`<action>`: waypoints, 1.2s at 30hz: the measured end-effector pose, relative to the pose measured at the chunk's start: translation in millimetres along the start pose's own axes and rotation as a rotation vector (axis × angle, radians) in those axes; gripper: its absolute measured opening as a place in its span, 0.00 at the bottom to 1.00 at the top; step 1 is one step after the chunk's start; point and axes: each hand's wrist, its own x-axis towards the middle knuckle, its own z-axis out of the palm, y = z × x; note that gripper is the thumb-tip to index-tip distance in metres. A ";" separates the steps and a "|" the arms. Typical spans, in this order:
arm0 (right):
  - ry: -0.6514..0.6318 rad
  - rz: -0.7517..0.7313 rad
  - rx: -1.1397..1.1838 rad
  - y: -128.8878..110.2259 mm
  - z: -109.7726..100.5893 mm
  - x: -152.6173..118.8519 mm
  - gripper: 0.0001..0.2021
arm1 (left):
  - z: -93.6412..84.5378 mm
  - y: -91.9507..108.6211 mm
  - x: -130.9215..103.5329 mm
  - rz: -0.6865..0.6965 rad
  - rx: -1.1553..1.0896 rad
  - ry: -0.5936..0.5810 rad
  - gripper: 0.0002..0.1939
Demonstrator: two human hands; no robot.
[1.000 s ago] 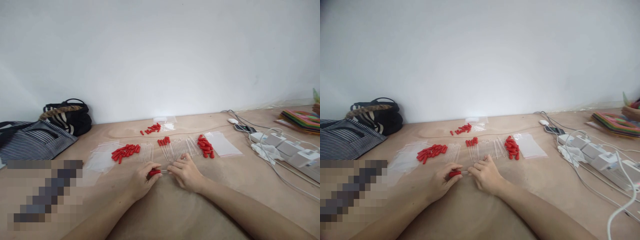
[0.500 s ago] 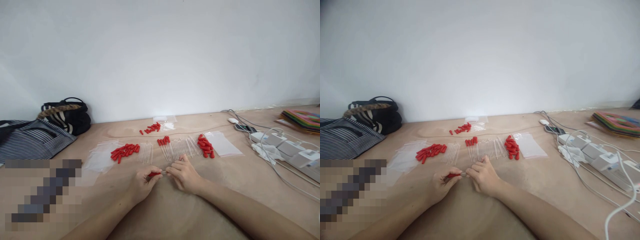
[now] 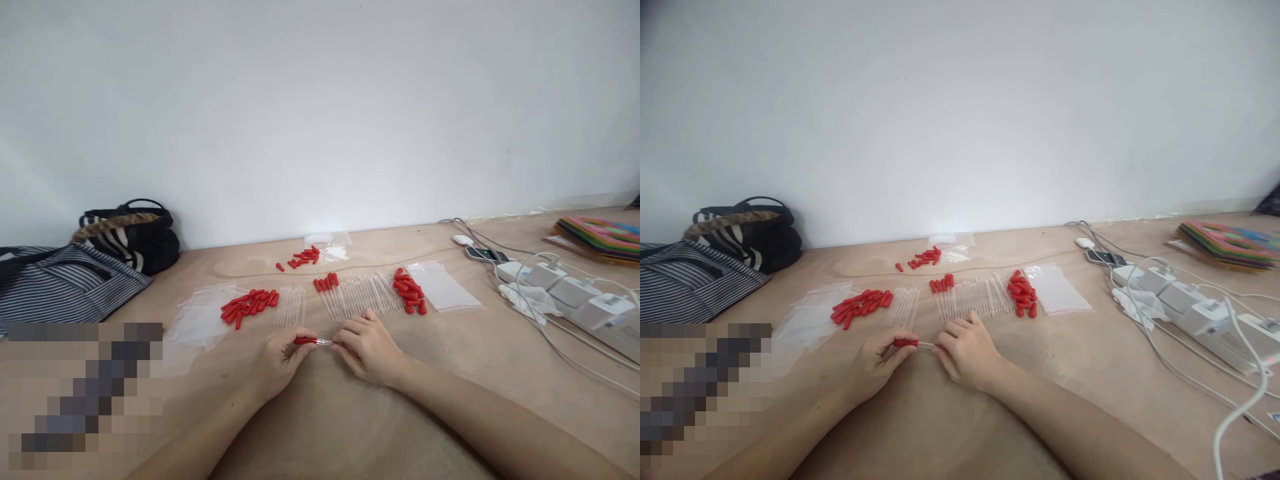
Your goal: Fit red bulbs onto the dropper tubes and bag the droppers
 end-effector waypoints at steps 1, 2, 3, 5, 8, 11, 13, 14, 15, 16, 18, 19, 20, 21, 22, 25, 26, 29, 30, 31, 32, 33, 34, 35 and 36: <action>-0.016 0.030 0.002 -1.3 -0.2 2.0 0.07 | -2.1 -0.4 1.2 0.019 0.048 0.045 0.06; -0.030 0.081 0.008 -2.3 -0.5 5.5 0.07 | -5.4 -1.9 2.9 0.029 0.107 0.113 0.08; -0.044 0.154 0.015 -2.9 -0.6 10.6 0.07 | -10.4 -4.8 5.4 0.027 0.171 0.191 0.10; -0.074 0.348 0.020 -3.2 -0.4 25.4 0.08 | -24.6 -16.3 13.3 -0.011 0.302 0.323 0.10; -0.131 0.578 -0.020 -2.3 3.4 53.7 0.10 | -51.9 -47.0 33.9 -0.123 0.502 0.312 0.10; -0.187 0.648 -0.093 -1.7 12.8 77.0 0.12 | -72.8 -82.6 63.5 -0.224 0.671 0.129 0.10; -0.209 0.662 -0.116 -1.4 20.2 85.8 0.12 | -77.6 -102.0 84.8 -0.217 0.771 -0.031 0.12; -0.212 0.663 -0.121 -1.1 23.5 88.3 0.12 | -77.0 -109.6 95.0 -0.207 0.782 -0.066 0.13; -0.211 0.660 -0.124 -0.5 26.3 89.8 0.13 | -74.9 -115.8 104.4 -0.198 0.791 -0.096 0.14; -0.212 0.658 -0.128 0.3 28.4 90.5 0.13 | -71.7 -120.8 112.8 -0.191 0.798 -0.121 0.15; -0.216 0.654 -0.138 1.8 30.6 90.5 0.13 | -63.4 -127.7 126.0 -0.188 0.805 -0.160 0.14; -0.215 0.649 -0.142 2.3 30.9 90.2 0.13 | -59.2 -130.2 130.7 -0.190 0.808 -0.176 0.13; -0.209 0.640 -0.145 2.3 30.7 90.0 0.12 | -55.4 -132.2 134.1 -0.192 0.809 -0.190 0.12; -0.200 0.628 -0.148 1.6 30.4 89.9 0.12 | -52.1 -134.0 136.5 -0.196 0.809 -0.200 0.11; -0.188 0.613 -0.146 0.3 30.0 90.2 0.11 | -49.4 -135.6 138.1 -0.199 0.807 -0.206 0.10; -0.160 0.580 -0.123 -7.2 30.3 93.5 0.13 | -45.3 -138.8 139.8 -0.207 0.795 -0.195 0.07; -0.162 0.583 -0.113 -10.2 30.8 95.4 0.14 | -45.2 -139.0 140.0 -0.208 0.789 -0.180 0.06; -0.198 0.623 -0.095 -17.1 32.7 102.1 0.12 | -48.0 -134.1 138.9 -0.213 0.760 -0.104 0.05; -0.223 0.643 -0.093 -18.2 33.1 104.4 0.11 | -49.6 -130.0 137.0 -0.213 0.747 -0.069 0.05; -0.249 0.663 -0.092 -18.5 33.4 106.5 0.11 | -51.2 -124.6 133.6 -0.211 0.729 -0.032 0.06; -0.275 0.681 -0.091 -18.3 33.7 108.6 0.10 | -52.5 -117.9 128.2 -0.207 0.708 0.005 0.06; -0.294 0.695 -0.091 -17.6 34.1 110.5 0.10 | -53.4 -109.9 120.4 -0.201 0.683 0.034 0.07; -0.306 0.706 -0.090 -16.6 34.6 112.3 0.11 | -53.6 -100.9 110.1 -0.193 0.654 0.057 0.07; -0.310 0.713 -0.088 -15.6 35.3 114.1 0.11 | -53.0 -91.1 97.6 -0.184 0.621 0.061 0.07; -0.311 0.719 -0.085 -14.6 36.2 115.8 0.11 | -51.5 -80.9 83.2 -0.177 0.590 0.059 0.07</action>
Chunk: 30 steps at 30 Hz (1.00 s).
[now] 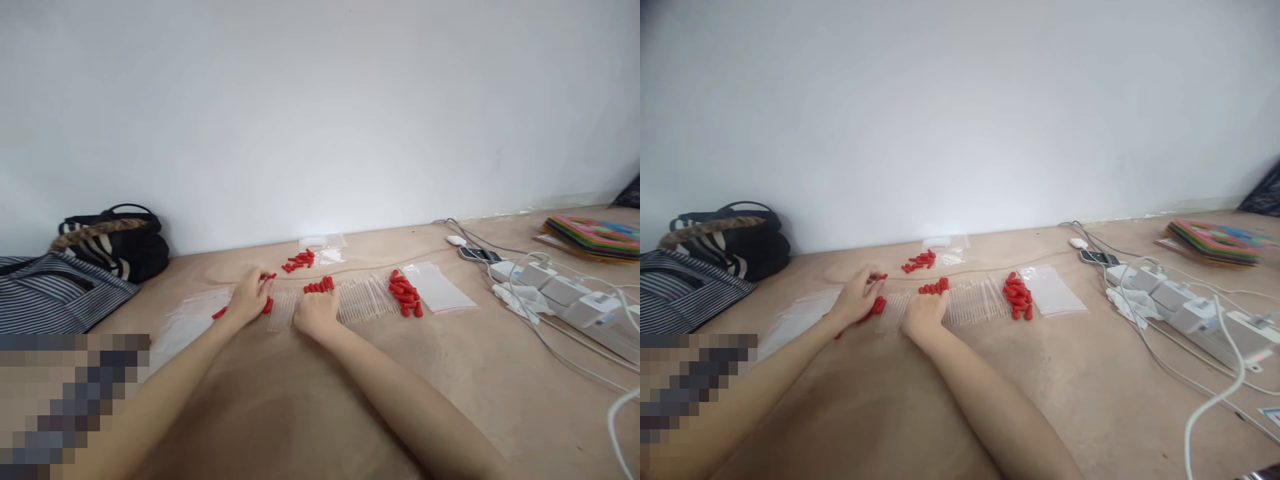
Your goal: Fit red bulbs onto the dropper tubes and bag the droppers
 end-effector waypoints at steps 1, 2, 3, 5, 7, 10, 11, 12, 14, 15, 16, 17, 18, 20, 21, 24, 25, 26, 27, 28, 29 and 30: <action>-0.003 0.003 0.005 -0.6 0.4 1.9 0.10 | -4.0 6.9 -17.0 0.004 -0.045 -0.003 0.07; -0.008 0.006 0.011 -1.4 0.9 3.5 0.10 | -7.3 14.0 -34.2 0.009 -0.162 0.001 0.07; -0.015 0.010 0.017 -2.3 1.1 4.7 0.09 | -10.0 20.9 -50.7 0.018 -0.263 0.015 0.07; -0.024 0.013 0.033 -3.8 -0.1 5.7 0.09 | -13.4 33.3 -78.1 0.030 -0.377 0.011 0.07; -0.019 0.011 0.053 -3.7 -4.7 4.4 0.10 | -14.6 42.8 -95.1 0.028 -0.437 -0.013 0.07; 0.011 -0.022 0.093 3.9 -17.5 -2.1 0.12 | -12.7 51.7 -102.2 0.001 -0.493 -0.077 0.06; 0.023 -0.045 0.109 9.4 -21.8 -5.5 0.13 | -11.3 54.0 -101.4 -0.004 -0.501 -0.096 0.07; 0.035 -0.077 0.126 16.8 -25.2 -9.5 0.14 | -9.6 56.5 -99.9 -0.003 -0.503 -0.110 0.07; 0.060 -0.155 0.174 36.4 -27.1 -18.8 0.13 | -5.8 62.4 -96.7 0.007 -0.498 -0.128 0.07; 0.079 -0.208 0.216 48.2 -25.1 -23.9 0.12 | -3.9 66.0 -95.6 0.016 -0.496 -0.135 0.07; 0.127 -0.309 0.327 60.5 -21.4 -29.2 0.11 | -2.1 70.0 -94.9 0.024 -0.495 -0.142 0.06; 0.174 -0.377 0.422 72.7 -16.3 -34.3 0.10 | -0.5 74.1 -94.8 0.028 -0.497 -0.147 0.06; 0.226 -0.410 0.487 84.2 -10.6 -39.3 0.11 | 0.9 78.0 -95.2 0.031 -0.500 -0.154 0.05; 0.339 -0.460 0.548 102.5 0.3 -48.1 0.13 | 2.7 84.7 -96.6 0.036 -0.511 -0.178 0.05; 0.359 -0.482 0.548 108.6 4.3 -51.6 0.13 | 3.1 87.0 -97.4 0.037 -0.518 -0.193 0.05; 0.333 -0.542 0.539 115.3 9.7 -58.4 0.11 | 3.3 88.9 -99.0 0.020 -0.531 -0.216 0.04; 0.317 -0.551 0.544 114.8 9.9 -59.6 0.11 | 3.2 88.3 -99.2 0.007 -0.537 -0.218 0.04; 0.305 -0.553 0.548 113.7 9.9 -60.5 0.10 | 3.1 87.3 -99.1 -0.006 -0.543 -0.218 0.04; 0.299 -0.549 0.547 112.4 9.9 -61.3 0.10 | 3.0 86.0 -99.0 -0.020 -0.550 -0.216 0.04; 0.295 -0.542 0.539 111.2 10.1 -62.0 0.09 | 3.0 84.8 -98.8 -0.034 -0.557 -0.215 0.05; 0.291 -0.536 0.523 110.2 10.5 -62.8 0.09 | 3.0 83.6 -98.5 -0.047 -0.566 -0.214 0.05; 0.287 -0.532 0.503 109.7 11.0 -63.7 0.08 | 3.1 82.5 -98.3 -0.058 -0.576 -0.216 0.06</action>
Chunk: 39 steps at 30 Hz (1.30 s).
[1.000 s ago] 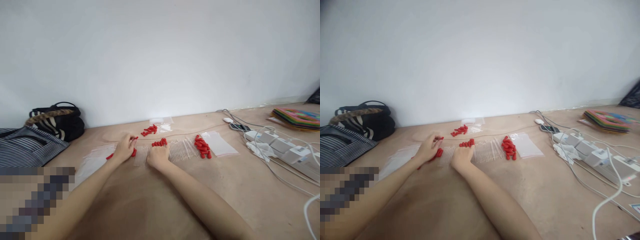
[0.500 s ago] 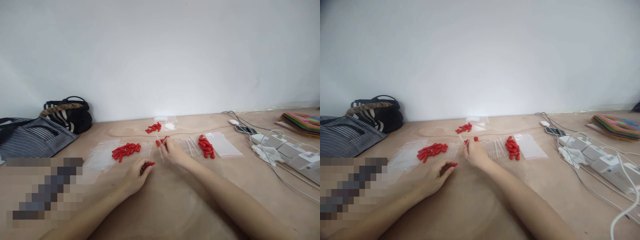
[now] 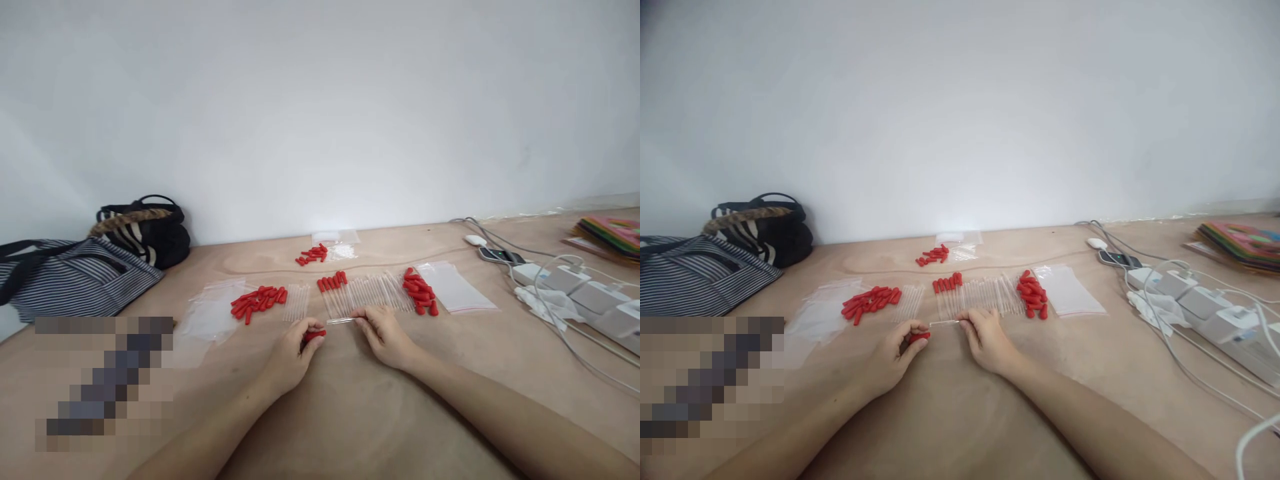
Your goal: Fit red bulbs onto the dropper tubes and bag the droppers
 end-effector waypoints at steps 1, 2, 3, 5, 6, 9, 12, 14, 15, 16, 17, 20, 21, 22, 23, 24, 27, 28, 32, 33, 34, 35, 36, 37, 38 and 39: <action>-0.007 0.001 -0.017 -0.4 0.6 -0.9 0.08 | -0.4 -0.8 0.2 -0.009 -0.011 -0.001 0.07; -0.013 0.000 -0.031 -0.6 1.0 -1.8 0.08 | -0.6 -1.5 0.3 -0.017 -0.017 -0.003 0.07; -0.020 -0.001 -0.039 -0.8 1.4 -2.6 0.08 | -0.7 -2.1 0.4 -0.022 -0.020 -0.005 0.07; -0.031 -0.003 -0.046 -0.9 1.8 -3.6 0.07 | -0.7 -2.7 0.5 -0.026 -0.013 0.001 0.07; -0.037 -0.004 -0.048 -1.1 1.8 -3.8 0.07 | -0.7 -2.7 0.6 -0.026 -0.009 0.007 0.07; -0.058 -0.011 -0.067 -2.4 1.3 -3.6 0.07 | -1.1 -0.6 1.0 -0.032 -0.032 0.015 0.07; -0.106 -0.023 -0.098 -5.2 -0.5 -3.3 0.08 | -2.2 2.6 1.6 -0.062 -0.090 0.021 0.07; -0.152 -0.052 -0.103 -7.3 -1.7 -3.5 0.11 | -2.6 3.5 2.0 -0.081 -0.136 0.028 0.08; -0.170 -0.071 -0.102 -8.3 -2.0 -3.6 0.13 | -2.5 3.3 2.1 -0.087 -0.160 0.031 0.08; -0.182 -0.088 -0.101 -9.0 -1.9 -3.7 0.15 | -2.3 2.7 2.2 -0.090 -0.180 0.033 0.08; -0.187 -0.101 -0.100 -9.5 -1.5 -3.7 0.16 | -1.9 1.8 2.1 -0.094 -0.195 0.033 0.09; -0.162 -0.114 -0.096 -10.1 2.1 -2.9 0.14 | -0.2 -1.7 1.7 -0.100 -0.200 0.044 0.10; -0.145 -0.116 -0.089 -10.3 3.7 -2.5 0.12 | 0.4 -2.7 1.4 -0.097 -0.193 0.047 0.10; -0.128 -0.118 -0.080 -10.5 5.4 -2.2 0.11 | 0.9 -3.6 1.0 -0.094 -0.187 0.049 0.09; -0.112 -0.123 -0.072 -10.9 7.0 -1.9 0.10 | 1.4 -4.3 0.7 -0.091 -0.186 0.050 0.09; -0.099 -0.131 -0.066 -11.4 8.4 -1.8 0.09 | 1.9 -4.9 0.3 -0.090 -0.187 0.051 0.09; -0.082 -0.167 -0.056 -13.3 10.6 -2.4 0.08 | 3.3 -6.1 -0.7 -0.096 -0.209 0.067 0.09; -0.078 -0.183 -0.051 -13.9 10.8 -2.8 0.08 | 3.8 -6.4 -1.0 -0.099 -0.217 0.076 0.09; -0.078 -0.249 -0.028 -13.8 9.8 -3.8 0.07 | 5.4 -7.7 -1.8 -0.102 -0.261 0.093 0.10; -0.079 -0.267 -0.030 -13.2 9.3 -3.8 0.08 | 5.7 -8.1 -2.0 -0.101 -0.273 0.095 0.10; -0.078 -0.285 -0.036 -12.5 8.7 -3.7 0.08 | 6.0 -8.5 -2.3 -0.100 -0.285 0.093 0.10; -0.077 -0.305 -0.045 -11.6 8.1 -3.5 0.08 | 6.2 -8.9 -2.5 -0.097 -0.296 0.089 0.09; -0.078 -0.326 -0.057 -10.8 7.5 -3.2 0.09 | 6.5 -9.3 -2.8 -0.094 -0.308 0.085 0.09; -0.079 -0.347 -0.071 -10.1 6.7 -2.9 0.09 | 6.8 -9.7 -3.0 -0.093 -0.324 0.080 0.09; -0.080 -0.368 -0.086 -9.5 5.9 -2.6 0.09 | 7.1 -10.1 -3.2 -0.092 -0.342 0.077 0.09; -0.076 -0.389 -0.101 -9.1 5.0 -2.1 0.10 | 7.4 -10.4 -3.3 -0.094 -0.361 0.072 0.09</action>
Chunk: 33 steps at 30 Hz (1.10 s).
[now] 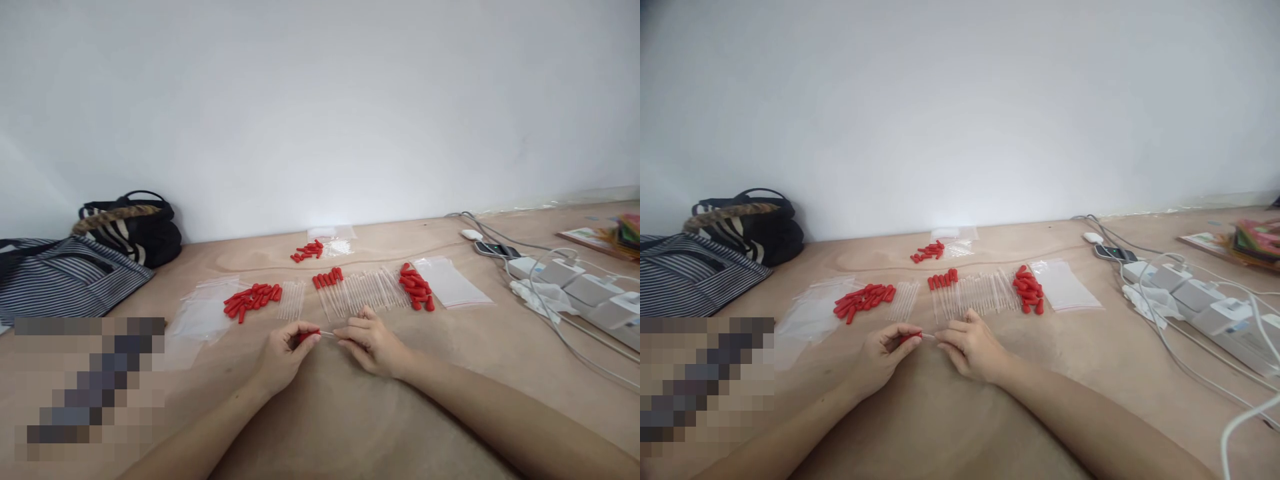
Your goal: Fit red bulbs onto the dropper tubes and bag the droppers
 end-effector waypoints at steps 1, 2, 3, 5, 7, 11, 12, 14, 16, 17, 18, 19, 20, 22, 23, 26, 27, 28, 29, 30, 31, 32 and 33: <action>0.002 -0.020 -0.018 0.5 -1.0 0.3 0.10 | 0.2 -0.3 0.0 -0.001 -0.017 -0.006 0.10; 0.005 -0.038 -0.035 0.8 -2.0 0.6 0.10 | 0.4 -0.5 0.0 -0.002 -0.030 -0.011 0.10; 0.006 -0.055 -0.050 1.0 -3.1 0.9 0.10 | 0.6 -0.5 0.1 -0.003 -0.037 -0.017 0.10; 0.006 -0.077 -0.072 1.2 -5.0 1.7 0.11 | 0.7 -0.1 0.3 0.003 -0.042 -0.026 0.09; -0.007 -0.083 -0.086 1.5 -6.5 2.1 0.12 | 0.4 0.5 0.6 0.006 -0.038 -0.036 0.09; -0.038 -0.076 -0.120 1.7 -8.1 2.4 0.14 | 0.1 -0.4 0.6 0.011 -0.014 -0.068 0.09; -0.035 -0.068 -0.126 1.3 -8.2 2.4 0.14 | 0.3 -1.4 0.4 0.014 -0.011 -0.069 0.09; -0.020 -0.045 -0.127 0.0 -7.6 2.7 0.13 | 0.8 -3.9 -0.1 0.022 -0.002 -0.063 0.09; -0.006 -0.022 -0.110 -1.7 -6.0 3.1 0.13 | 1.3 -5.6 -0.8 0.023 0.017 -0.060 0.09; -0.003 -0.014 -0.095 -2.5 -4.9 3.4 0.13 | 1.5 -5.6 -1.1 0.026 0.032 -0.059 0.09; -0.001 -0.006 -0.075 -3.1 -3.7 3.6 0.13 | 1.7 -5.0 -1.4 0.028 0.047 -0.054 0.09; -0.001 0.001 -0.052 -3.4 -2.6 3.8 0.12 | 1.8 -3.9 -1.6 0.032 0.060 -0.048 0.09; -0.003 0.007 -0.029 -3.5 -1.5 4.0 0.12 | 2.0 -2.3 -1.7 0.036 0.070 -0.045 0.09; -0.016 0.017 0.010 -2.8 -0.4 4.5 0.12 | 2.0 1.2 -1.8 0.044 0.086 -0.051 0.08; -0.027 0.024 0.024 -2.2 -0.4 4.8 0.12 | 1.8 2.7 -1.7 0.046 0.093 -0.061 0.08; -0.066 0.054 0.041 0.0 -2.1 6.1 0.11 | 0.3 5.4 -1.2 0.029 0.101 -0.088 0.09; -0.074 0.067 0.042 0.5 -2.9 6.6 0.11 | -0.3 5.9 -1.0 0.015 0.088 -0.096 0.10; -0.078 0.079 0.043 0.9 -3.7 7.0 0.11 | -0.9 6.2 -0.8 0.003 0.065 -0.100 0.13; -0.077 0.089 0.045 1.1 -4.2 7.2 0.10 | -1.4 6.5 -0.7 -0.006 0.033 -0.102 0.15; -0.075 0.094 0.047 1.1 -4.4 7.4 0.10 | -1.5 6.7 -0.5 -0.009 0.006 -0.102 0.16; -0.072 0.098 0.050 0.8 -4.3 7.3 0.10 | -1.4 7.0 -0.4 -0.005 -0.011 -0.096 0.15; -0.068 0.101 0.052 0.3 -4.0 7.2 0.10 | -0.9 7.2 -0.3 0.004 -0.014 -0.082 0.13; -0.062 0.106 0.054 -0.3 -3.3 7.0 0.10 | -0.2 7.5 -0.1 0.018 -0.004 -0.060 0.11</action>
